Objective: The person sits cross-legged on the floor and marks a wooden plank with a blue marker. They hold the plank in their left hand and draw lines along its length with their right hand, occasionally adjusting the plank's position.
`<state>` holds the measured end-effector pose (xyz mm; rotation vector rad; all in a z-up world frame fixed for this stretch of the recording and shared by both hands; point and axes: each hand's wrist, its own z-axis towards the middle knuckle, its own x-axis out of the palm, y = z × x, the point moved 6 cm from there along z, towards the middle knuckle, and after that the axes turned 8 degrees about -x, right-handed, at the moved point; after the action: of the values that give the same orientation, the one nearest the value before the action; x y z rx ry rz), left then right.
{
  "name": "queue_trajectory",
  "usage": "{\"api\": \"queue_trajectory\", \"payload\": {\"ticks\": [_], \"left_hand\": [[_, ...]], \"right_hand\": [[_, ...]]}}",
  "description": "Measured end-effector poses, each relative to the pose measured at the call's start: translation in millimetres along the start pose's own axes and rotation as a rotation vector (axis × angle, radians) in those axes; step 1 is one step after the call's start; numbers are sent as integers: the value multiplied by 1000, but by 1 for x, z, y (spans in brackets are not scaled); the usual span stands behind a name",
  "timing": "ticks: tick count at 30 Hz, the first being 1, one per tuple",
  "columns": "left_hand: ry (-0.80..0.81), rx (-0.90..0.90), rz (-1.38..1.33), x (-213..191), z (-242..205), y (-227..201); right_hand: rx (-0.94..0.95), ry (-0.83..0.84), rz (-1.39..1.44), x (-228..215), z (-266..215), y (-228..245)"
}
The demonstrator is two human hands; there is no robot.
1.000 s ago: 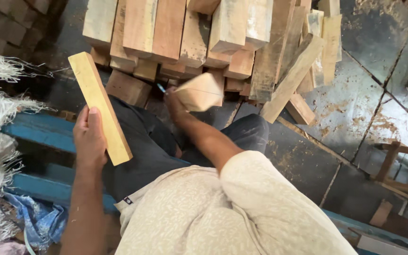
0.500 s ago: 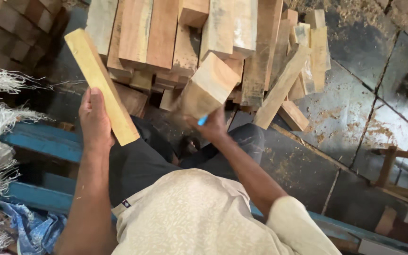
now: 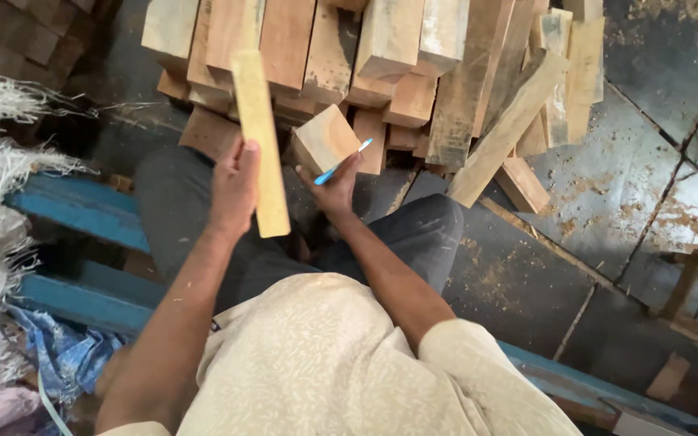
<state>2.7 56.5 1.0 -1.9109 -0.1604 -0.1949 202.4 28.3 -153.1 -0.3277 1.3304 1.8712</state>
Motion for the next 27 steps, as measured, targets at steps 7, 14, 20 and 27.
{"api": "queue_trajectory", "payload": {"ticks": [7,14,20,27], "left_hand": [[98,17,171,43,18,-4],[180,-53,314,58,36,-11],[189,-52,307,57,40,0],[160,-181,309,59,39,3]], "right_hand": [[102,51,215,-42,38,47],[30,57,247,-50,33,47],[64,194,269,-59,38,42],[394,161,706,-100,72,3]]}}
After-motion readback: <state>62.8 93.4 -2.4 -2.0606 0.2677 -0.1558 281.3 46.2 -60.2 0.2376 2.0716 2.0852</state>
